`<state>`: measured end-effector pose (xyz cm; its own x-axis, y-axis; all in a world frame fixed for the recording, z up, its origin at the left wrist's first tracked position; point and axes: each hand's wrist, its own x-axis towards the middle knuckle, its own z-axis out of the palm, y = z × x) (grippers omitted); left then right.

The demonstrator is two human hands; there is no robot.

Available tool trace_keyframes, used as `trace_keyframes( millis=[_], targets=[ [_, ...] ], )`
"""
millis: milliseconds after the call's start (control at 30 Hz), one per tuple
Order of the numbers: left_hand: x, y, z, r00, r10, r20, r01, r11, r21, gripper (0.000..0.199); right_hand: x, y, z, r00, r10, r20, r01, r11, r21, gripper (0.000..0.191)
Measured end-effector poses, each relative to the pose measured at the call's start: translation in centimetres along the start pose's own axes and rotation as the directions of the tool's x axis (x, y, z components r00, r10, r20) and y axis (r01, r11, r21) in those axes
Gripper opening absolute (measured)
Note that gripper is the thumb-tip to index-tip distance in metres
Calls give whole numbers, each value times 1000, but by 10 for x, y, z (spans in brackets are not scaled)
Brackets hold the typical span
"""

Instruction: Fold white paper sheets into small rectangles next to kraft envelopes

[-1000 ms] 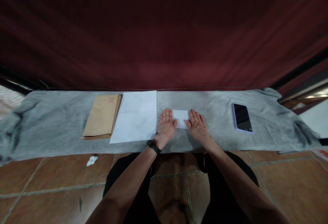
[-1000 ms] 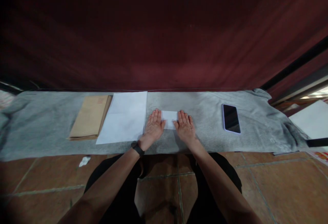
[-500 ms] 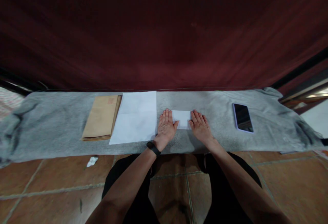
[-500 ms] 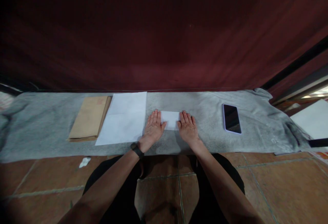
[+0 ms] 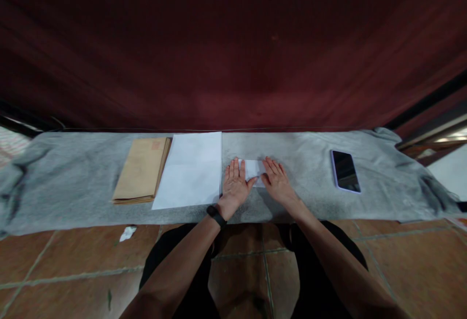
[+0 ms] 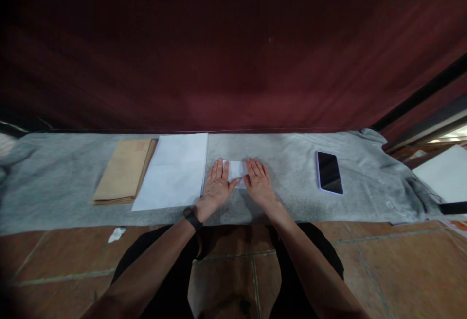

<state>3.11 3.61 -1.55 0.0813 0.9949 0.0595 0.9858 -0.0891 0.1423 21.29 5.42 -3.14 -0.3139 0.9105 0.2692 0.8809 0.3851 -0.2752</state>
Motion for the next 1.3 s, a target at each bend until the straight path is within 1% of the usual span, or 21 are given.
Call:
trace_keyframes(
  millis=[67,167,333,400,467,533,633,733,800,900,967,1067,1133,1233,1300],
  targets=[
    [0,0,1,1000,2,-16,-2,1000,2,82,5,-1,3,1000,-16,7,15,1000,21,52],
    [-1,1,1,1000,4,-27,-4,1000,7,81,13,0,4,1000,-3,15,3,999,36,50],
    [-2,2,0,999,-3,-43,2,1000,-21,80,19,-3,3,1000,7,20,-7,1000,-10,50],
    [-3,3,-1,998,3,-60,-5,999,-32,79,18,-9,3,1000,9,6,-9,1000,-28,51],
    [-4,3,-1,997,42,-71,-45,998,-36,71,15,-17,4,1000,-4,7,4,1000,-22,52],
    [-4,2,-1,994,95,-60,-98,994,-41,63,10,-24,6,998,-44,36,44,999,-2,51],
    [-4,1,1,991,126,-32,-128,991,-50,59,1,-28,8,995,-79,61,80,997,-15,52],
    [-5,1,1,994,109,-31,-110,993,-52,59,-7,-23,8,997,-76,31,78,995,-68,54],
    [-5,2,-1,996,75,-39,-77,996,-48,61,-11,-16,7,997,-78,6,78,993,-93,55],
    [-7,4,-5,999,17,-42,-18,999,-43,66,-14,-8,6,998,-61,-20,59,992,-116,58],
    [-7,6,-10,999,-3,-33,1,999,-53,66,-15,-5,5,998,-51,-25,48,991,-124,59],
    [-5,7,-17,1000,-27,-15,25,993,-111,59,-16,-4,5,999,-42,-24,39,991,-126,60],
    [-1,3,-20,998,-50,-24,44,980,-192,56,-16,-5,6,999,-35,-23,32,992,-120,61],
    [10,-8,-19,993,-101,-60,72,927,-367,55,-16,-6,6,1000,-20,-20,18,994,-106,61],
    [18,-16,-13,986,-137,-91,78,878,-473,59,-15,-6,5,1000,-12,-17,10,995,-98,61]
  ],
)
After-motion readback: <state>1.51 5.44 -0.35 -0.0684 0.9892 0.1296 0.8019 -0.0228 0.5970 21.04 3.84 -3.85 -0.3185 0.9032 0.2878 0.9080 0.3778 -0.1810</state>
